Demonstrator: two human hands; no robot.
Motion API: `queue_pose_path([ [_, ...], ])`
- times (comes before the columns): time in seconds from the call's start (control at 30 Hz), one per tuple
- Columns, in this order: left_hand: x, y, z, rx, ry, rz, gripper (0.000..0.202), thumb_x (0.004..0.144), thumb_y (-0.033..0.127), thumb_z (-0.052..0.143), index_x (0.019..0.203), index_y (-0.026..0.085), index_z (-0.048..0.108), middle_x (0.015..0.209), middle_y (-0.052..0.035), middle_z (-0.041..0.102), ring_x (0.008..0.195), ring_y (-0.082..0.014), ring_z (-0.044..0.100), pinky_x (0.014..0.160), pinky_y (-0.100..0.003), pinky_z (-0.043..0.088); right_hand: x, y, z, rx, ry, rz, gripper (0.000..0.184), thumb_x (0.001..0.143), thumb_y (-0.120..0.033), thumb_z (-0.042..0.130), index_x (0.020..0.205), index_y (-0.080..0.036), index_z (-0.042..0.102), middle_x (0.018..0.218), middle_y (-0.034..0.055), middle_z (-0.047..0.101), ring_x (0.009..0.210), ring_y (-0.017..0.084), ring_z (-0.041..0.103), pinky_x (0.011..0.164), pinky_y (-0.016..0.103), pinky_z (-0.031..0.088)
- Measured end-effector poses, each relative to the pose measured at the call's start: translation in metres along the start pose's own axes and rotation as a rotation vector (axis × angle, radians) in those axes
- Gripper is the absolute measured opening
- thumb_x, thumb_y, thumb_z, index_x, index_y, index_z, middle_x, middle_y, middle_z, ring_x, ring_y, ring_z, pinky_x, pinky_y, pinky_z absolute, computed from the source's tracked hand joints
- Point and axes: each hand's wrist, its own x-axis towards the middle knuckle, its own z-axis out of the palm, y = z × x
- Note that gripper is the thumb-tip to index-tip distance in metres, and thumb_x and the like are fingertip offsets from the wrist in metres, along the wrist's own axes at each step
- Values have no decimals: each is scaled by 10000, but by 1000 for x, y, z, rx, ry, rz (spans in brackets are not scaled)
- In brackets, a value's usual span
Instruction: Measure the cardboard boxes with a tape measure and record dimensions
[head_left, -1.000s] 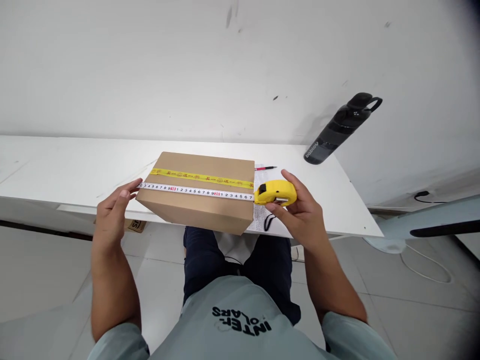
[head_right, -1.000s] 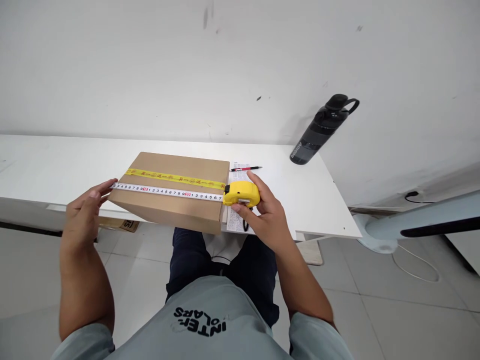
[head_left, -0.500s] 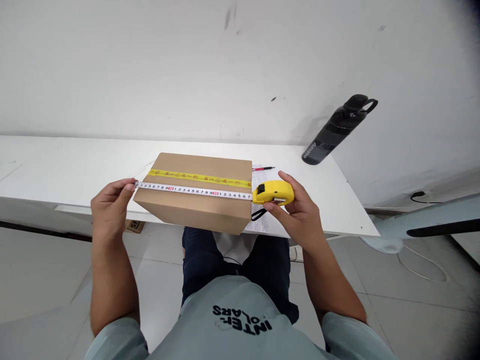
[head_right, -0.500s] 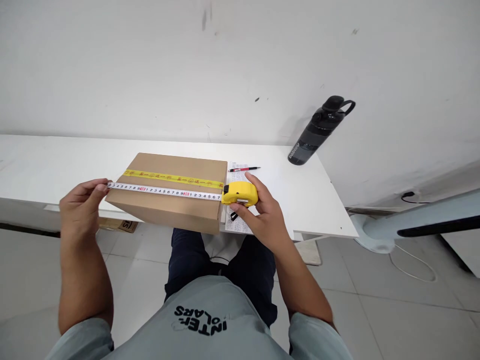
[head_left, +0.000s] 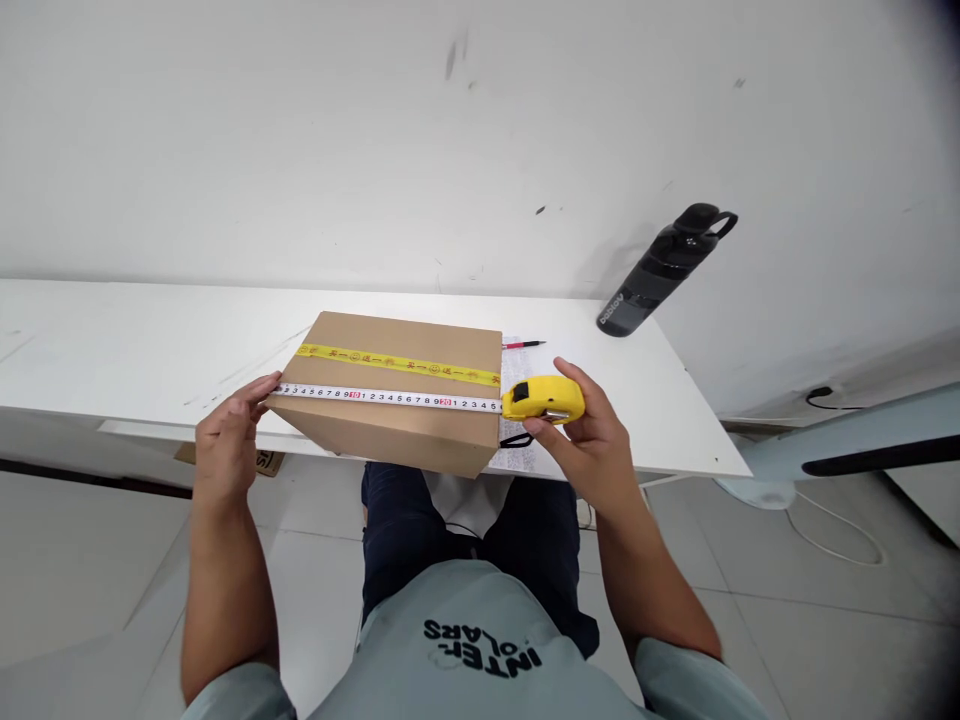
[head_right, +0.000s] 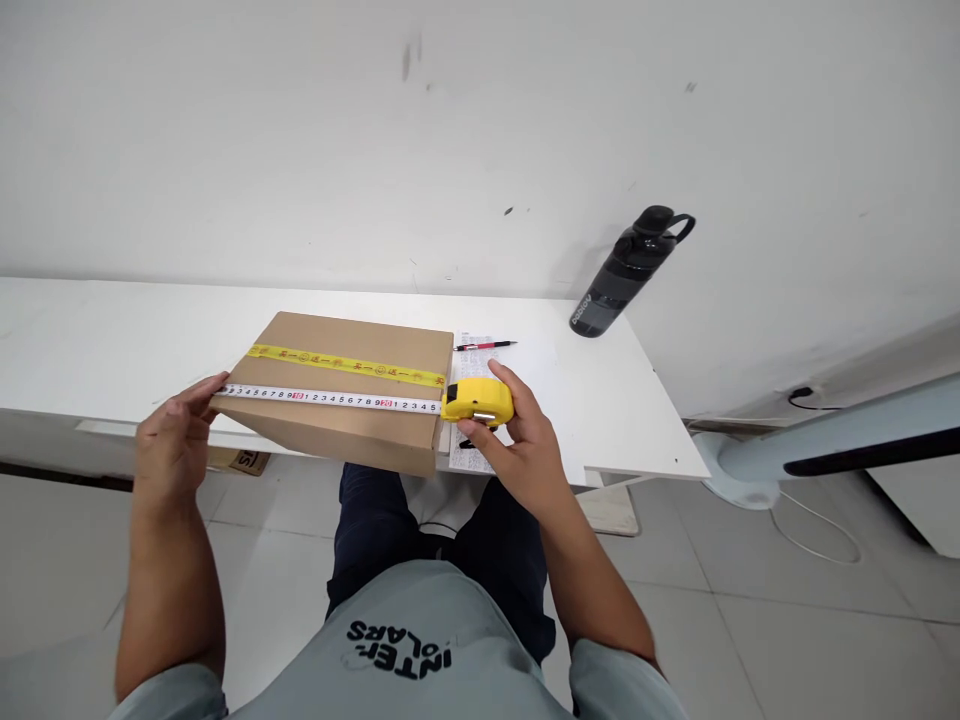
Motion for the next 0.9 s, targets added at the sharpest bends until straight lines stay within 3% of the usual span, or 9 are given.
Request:
queue_pose_path([
  [0.17,-14,11,-3,94,-79,86,471,959,560,581,1185,165,703,1402,-105,660,1360,-305,576,1135,-517,501,-4,-5,16,128,126,-34,604,797,-323,834,1336,-327,561,1203,46,637,1025,210,661,863,355,599],
  [0.3,-22,22,-4,314,-109,224,415,908,393,715,1296,254,663,1422,-46,650,1359,-259,583,1221,-516,415,-7,-7,28,243,250,-77,545,766,-265,857,1235,-311,583,1147,18,638,978,161,652,844,285,578],
  [0.53,-21,13,6,135,80,402,112,827,209,793,930,244,762,1103,-36,770,1082,-219,727,1046,-456,565,9,-3,38,285,287,45,664,803,-375,814,1401,-275,544,1296,75,662,1160,215,647,1004,365,545],
  [0.73,-12,8,17,-15,102,335,178,797,198,818,955,246,752,1009,-20,776,985,-191,730,968,-419,583,38,1,37,281,256,82,756,794,-435,806,1465,-255,507,1326,94,672,1205,240,648,1061,415,528],
  [0.9,-10,19,11,71,110,338,221,789,239,831,989,248,737,923,-6,769,838,-170,716,838,-369,598,43,-2,32,295,220,45,725,800,-436,805,1451,-267,536,1323,88,681,1197,250,660,1056,430,534],
])
